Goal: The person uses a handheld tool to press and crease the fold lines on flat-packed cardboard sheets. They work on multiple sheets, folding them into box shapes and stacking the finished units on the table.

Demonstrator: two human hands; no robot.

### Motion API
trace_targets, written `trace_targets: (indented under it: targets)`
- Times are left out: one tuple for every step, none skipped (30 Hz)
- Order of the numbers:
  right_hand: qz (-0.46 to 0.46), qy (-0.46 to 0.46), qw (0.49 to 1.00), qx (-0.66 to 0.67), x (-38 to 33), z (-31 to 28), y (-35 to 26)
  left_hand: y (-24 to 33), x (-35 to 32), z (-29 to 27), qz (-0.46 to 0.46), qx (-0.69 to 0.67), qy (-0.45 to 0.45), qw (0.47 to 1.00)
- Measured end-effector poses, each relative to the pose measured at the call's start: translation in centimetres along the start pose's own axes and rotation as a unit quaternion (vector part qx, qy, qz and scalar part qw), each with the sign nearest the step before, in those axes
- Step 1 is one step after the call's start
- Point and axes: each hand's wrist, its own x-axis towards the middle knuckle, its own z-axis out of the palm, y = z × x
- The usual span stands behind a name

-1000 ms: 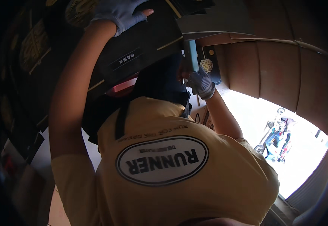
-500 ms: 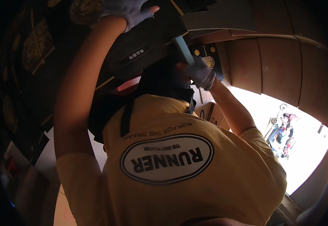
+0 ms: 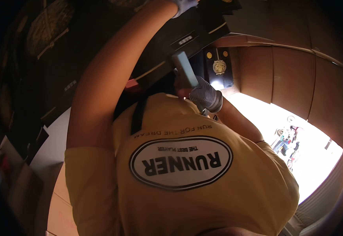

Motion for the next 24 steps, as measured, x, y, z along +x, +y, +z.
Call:
trace_targets:
  targets:
    - [0.006,-0.009,0.999,-0.037,0.1,0.9,-0.4,-0.4,-0.4,-0.1,-0.008,0.004,0.004,1.0]
    - [0.01,-0.004,0.997,-0.073,0.1,1.5,-0.8,-0.3,-0.4,0.0,-0.004,0.0,0.011,1.0]
    - [0.015,0.0,0.994,-0.109,0.1,2.0,-1.0,-0.3,-0.5,0.0,-0.001,-0.004,0.018,1.0]
    - [-0.002,-0.004,0.991,-0.137,0.2,2.4,-0.9,-0.4,-0.6,0.0,-0.001,0.004,0.014,1.0]
    - [0.029,0.012,0.989,-0.142,0.3,2.7,-1.3,-0.4,-0.4,0.0,-0.005,0.007,0.006,1.0]
    - [0.059,0.027,0.987,-0.146,0.4,3.3,-1.8,-0.4,-0.3,-0.1,-0.009,0.011,-0.002,1.0]
    - [0.089,0.041,0.984,-0.15,0.6,3.8,-1.9,-0.4,-0.2,-0.1,-0.013,0.014,-0.01,1.0]
    - [0.092,0.05,0.983,-0.15,0.8,3.9,-1.9,-0.4,-0.1,-0.2,-0.011,0.02,-0.014,1.0]
    - [0.094,0.059,0.982,-0.149,1.0,4.0,-1.8,-0.3,-0.2,-0.2,-0.007,0.017,-0.007,1.0]
    - [0.097,0.067,0.982,-0.149,1.0,4.0,-1.7,-0.2,-0.4,-0.2,-0.002,0.015,0.0,1.0]
    - [0.091,0.071,0.981,-0.155,1.1,4.0,-1.6,-0.2,-0.6,-0.2,0.0,0.014,0.007,1.0]
    - [0.084,0.074,0.98,-0.162,1.1,3.9,-1.4,-0.2,-0.5,-0.4,-0.003,0.018,-0.003,1.0]
    - [0.078,0.077,0.98,-0.168,1.2,3.9,-1.3,-0.2,-0.3,-0.5,-0.006,0.022,-0.013,1.0]
    - [0.08,0.085,0.978,-0.175,1.1,4.0,-1.4,-0.2,-0.2,-0.6,-0.011,0.025,-0.024,0.999]
    - [0.083,0.092,0.975,-0.182,1.1,4.2,-1.4,-0.2,-0.2,-0.6,-0.012,0.022,-0.023,0.999]
    - [0.085,0.098,0.973,-0.19,1.0,4.2,-1.5,-0.3,-0.2,-0.5,-0.014,0.019,-0.022,0.999]
    - [0.054,0.076,0.977,-0.193,1.1,3.6,-0.7,-0.3,-0.2,-0.5,-0.016,0.017,-0.021,1.0]
    - [0.022,0.054,0.979,-0.196,1.2,2.5,0.6,-0.3,-0.4,-0.8,-0.012,0.019,-0.023,0.999]
    - [-0.009,0.031,0.979,-0.199,1.1,1.4,1.3,-0.3,-0.7,-1.3,-0.01,0.022,-0.026,0.999]
    - [0.018,0.063,0.967,-0.245,0.1,1.3,0.3,-0.8,-1.1,-1.5,-0.015,0.029,-0.029,0.999]
    - [0.042,0.091,0.951,-0.291,-1.1,0.8,-1.1,-1.7,-1.6,-1.6,-0.01,0.031,-0.03,0.999]
    - [0.064,0.111,0.952,-0.278,-2.3,-0.7,-1.9,-1.8,-1.1,-1.0,0.026,0.023,-0.032,0.999]
    - [0.077,0.105,0.952,-0.278,-3.2,-2.6,-3.0,-3.1,-1.5,-1.3,0.036,0.028,-0.031,0.998]
    - [0.016,0.151,0.961,-0.229,-3.9,-6.2,-2.4,-4.4,-2.6,-1.9,0.064,0.025,-0.012,0.998]
